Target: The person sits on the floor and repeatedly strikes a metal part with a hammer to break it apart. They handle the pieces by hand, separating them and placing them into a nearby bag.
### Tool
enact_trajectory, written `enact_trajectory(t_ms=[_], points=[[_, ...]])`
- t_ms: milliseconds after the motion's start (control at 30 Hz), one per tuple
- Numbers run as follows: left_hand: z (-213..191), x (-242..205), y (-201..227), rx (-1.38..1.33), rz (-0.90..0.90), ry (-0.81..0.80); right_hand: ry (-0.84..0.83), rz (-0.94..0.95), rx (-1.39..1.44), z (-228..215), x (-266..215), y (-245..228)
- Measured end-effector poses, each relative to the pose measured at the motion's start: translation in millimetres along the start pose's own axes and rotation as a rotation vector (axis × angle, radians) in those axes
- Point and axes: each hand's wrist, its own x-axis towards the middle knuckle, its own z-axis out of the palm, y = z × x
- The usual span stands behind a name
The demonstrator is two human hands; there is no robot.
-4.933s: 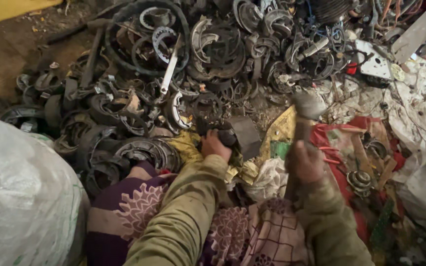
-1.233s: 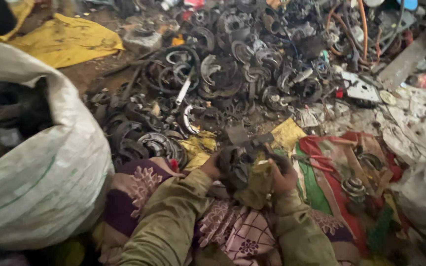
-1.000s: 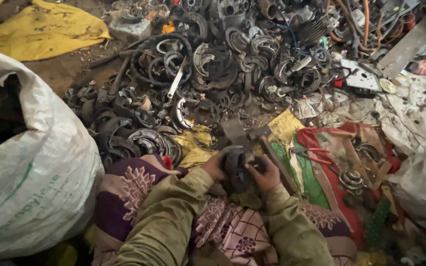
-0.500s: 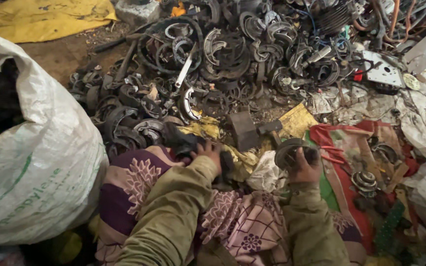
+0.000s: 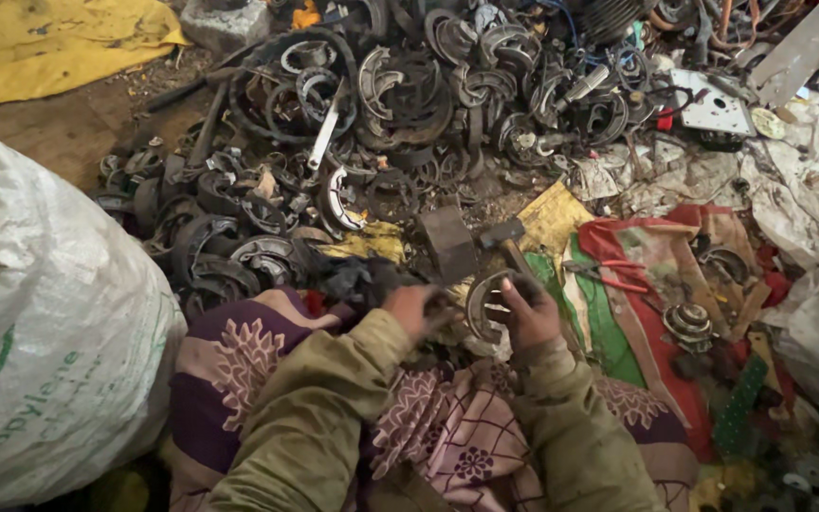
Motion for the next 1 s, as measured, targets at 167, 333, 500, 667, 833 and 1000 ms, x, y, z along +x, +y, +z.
enact_trajectory(t_ms=[167, 333, 500, 667, 833, 1000], points=[[-32, -1, 12, 0.248, 0.100, 0.181, -0.048, 0.005, 0.036, -6, 2, 4], [-58, -15, 52, 0.708, 0.041, 0.435, -0.069, 0.019, 0.105, -6, 7, 3], [-49, -6, 49, -0.048, -0.016, 0.177, -0.157, 0.063, 0.163, 3, -4, -4], [-23, -2, 13, -0.911, -0.293, -0.232, -0.178, 0.068, 0.182, 16, -14, -17], [-5, 1, -10, -1.077, -0.162, -0.046, -0.178, -0.071, 0.041, 14, -17, -32], [-14, -6, -13, -1.485, -0.065, 0.018, -0.079, -0.069, 0.047, 7, -16, -31]])
